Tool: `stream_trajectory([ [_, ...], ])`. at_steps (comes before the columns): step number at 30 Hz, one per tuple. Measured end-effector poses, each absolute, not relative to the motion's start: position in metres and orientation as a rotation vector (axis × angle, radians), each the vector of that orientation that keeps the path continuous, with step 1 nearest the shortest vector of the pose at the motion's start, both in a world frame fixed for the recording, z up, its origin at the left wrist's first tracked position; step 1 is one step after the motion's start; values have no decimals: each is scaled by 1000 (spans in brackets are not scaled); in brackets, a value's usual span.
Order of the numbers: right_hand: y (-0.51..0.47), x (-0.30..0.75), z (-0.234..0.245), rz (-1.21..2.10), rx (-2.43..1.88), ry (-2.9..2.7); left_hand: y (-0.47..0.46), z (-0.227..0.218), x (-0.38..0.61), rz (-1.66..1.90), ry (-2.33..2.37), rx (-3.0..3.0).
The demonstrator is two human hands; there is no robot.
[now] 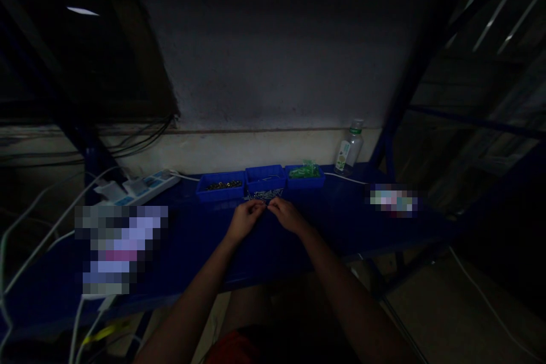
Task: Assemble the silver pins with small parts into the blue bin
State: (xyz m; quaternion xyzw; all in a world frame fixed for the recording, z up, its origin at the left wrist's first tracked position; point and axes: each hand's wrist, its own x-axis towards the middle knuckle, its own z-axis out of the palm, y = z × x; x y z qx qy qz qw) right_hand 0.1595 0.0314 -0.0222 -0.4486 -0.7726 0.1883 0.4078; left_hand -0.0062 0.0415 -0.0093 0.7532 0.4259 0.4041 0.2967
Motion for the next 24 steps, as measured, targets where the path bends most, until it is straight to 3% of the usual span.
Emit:
stream_trajectory([
  [24,33,165,-20,728,-1152,-1746,36,-4,-4,1038,1190,2190],
])
